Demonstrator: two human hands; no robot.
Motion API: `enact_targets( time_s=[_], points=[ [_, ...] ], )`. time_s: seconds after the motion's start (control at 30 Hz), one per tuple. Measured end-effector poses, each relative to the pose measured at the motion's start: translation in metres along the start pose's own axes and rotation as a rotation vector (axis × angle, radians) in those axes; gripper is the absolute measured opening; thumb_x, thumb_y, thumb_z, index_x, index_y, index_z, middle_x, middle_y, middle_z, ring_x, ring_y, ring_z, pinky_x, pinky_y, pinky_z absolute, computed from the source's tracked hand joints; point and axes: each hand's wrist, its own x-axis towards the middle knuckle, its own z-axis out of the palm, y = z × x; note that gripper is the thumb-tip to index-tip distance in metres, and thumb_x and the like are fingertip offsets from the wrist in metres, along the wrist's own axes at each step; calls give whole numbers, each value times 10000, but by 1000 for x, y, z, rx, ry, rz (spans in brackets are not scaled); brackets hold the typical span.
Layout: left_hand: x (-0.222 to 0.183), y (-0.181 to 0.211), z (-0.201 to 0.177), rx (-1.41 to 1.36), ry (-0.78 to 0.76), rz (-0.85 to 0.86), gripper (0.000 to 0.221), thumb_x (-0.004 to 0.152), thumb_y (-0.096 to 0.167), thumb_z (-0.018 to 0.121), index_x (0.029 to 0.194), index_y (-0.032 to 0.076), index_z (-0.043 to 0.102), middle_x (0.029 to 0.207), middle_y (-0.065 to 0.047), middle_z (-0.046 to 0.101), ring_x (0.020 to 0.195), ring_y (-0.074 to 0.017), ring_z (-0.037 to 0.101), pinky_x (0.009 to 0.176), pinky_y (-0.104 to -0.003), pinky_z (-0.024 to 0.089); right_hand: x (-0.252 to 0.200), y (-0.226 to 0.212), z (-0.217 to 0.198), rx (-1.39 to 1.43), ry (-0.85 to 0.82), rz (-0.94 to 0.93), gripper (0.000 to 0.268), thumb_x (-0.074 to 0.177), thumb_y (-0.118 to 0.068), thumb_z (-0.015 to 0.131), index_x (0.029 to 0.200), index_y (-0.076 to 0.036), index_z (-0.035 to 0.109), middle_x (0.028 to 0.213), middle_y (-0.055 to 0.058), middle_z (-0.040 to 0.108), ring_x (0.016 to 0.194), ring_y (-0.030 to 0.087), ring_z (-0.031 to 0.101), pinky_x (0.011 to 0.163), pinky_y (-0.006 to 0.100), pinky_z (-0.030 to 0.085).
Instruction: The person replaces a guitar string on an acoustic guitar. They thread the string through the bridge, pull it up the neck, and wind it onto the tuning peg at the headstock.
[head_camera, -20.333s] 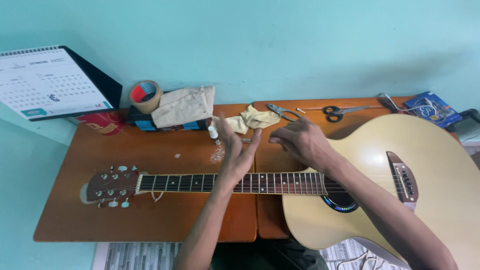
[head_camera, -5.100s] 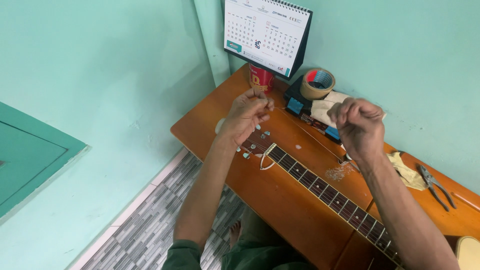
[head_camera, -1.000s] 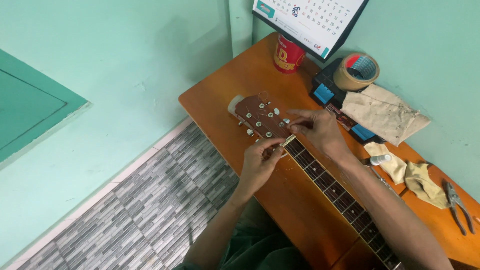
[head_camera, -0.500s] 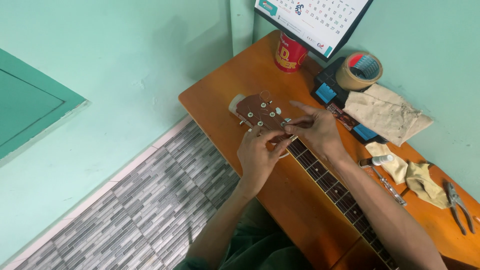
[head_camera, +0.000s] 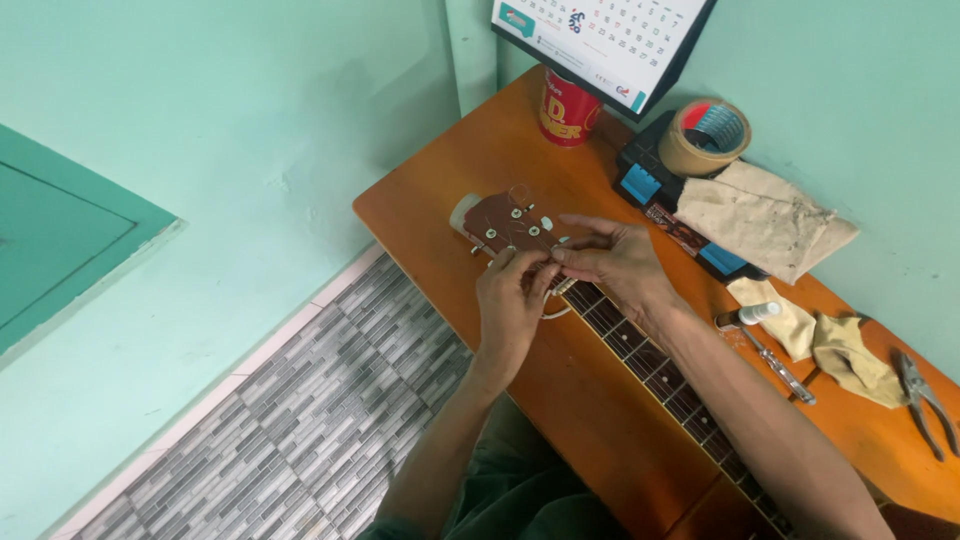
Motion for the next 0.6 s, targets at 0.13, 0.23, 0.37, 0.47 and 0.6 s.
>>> enact_targets(
  time_s=[0.13, 0.23, 0.37, 0.47, 0.6],
  points=[
    [4, -6, -2, 16, -24, 30, 81, 921, 114, 772, 967, 49, 755, 830, -131, 634, 757, -301, 716, 594, -332, 607, 6, 2, -5, -8, -3, 6, 599, 699, -18, 912, 1265, -35, 715, 945, 223, 722, 814, 276, 755, 763, 375, 662],
    [6, -16, 2, 134, -67, 88, 38, 901, 101, 782, 914, 69, 765, 787, -107, 607, 704, -281, 692, 548, -302, 583, 7, 1, -8, -98, 10, -22, 550, 698, -68, 917, 1222, -85, 752, 903, 166, 748, 830, 210, 734, 760, 302, 648],
    [9, -9, 2, 140, -84, 56, 8, 895, 78, 775, 893, 71, 777, 730, -133, 592, 676, -327, 686, 514, -341, 562, 17, 11, -14, -179, 13, -39, 499, 677, -152, 935, 1154, -129, 788, 914, 99, 768, 853, 151, 704, 770, 284, 617],
    [10, -18, 6, 160, -96, 32, 23, 883, 74, 775, 864, 62, 779, 704, -139, 588, 646, -331, 676, 495, -327, 547, 26, 19, -21, -232, 33, -22, 423, 735, -223, 918, 1137, -169, 800, 931, 94, 774, 876, 162, 717, 774, 286, 615],
    [17, -26, 9, 231, -153, -45, 37, 867, 63, 751, 865, 53, 786, 716, -165, 585, 687, -365, 669, 502, -365, 548, 35, 23, -30, -218, 97, -1, 303, 867, -289, 818, 1150, -182, 798, 959, 86, 764, 835, 134, 660, 660, 248, 560]
  ],
)
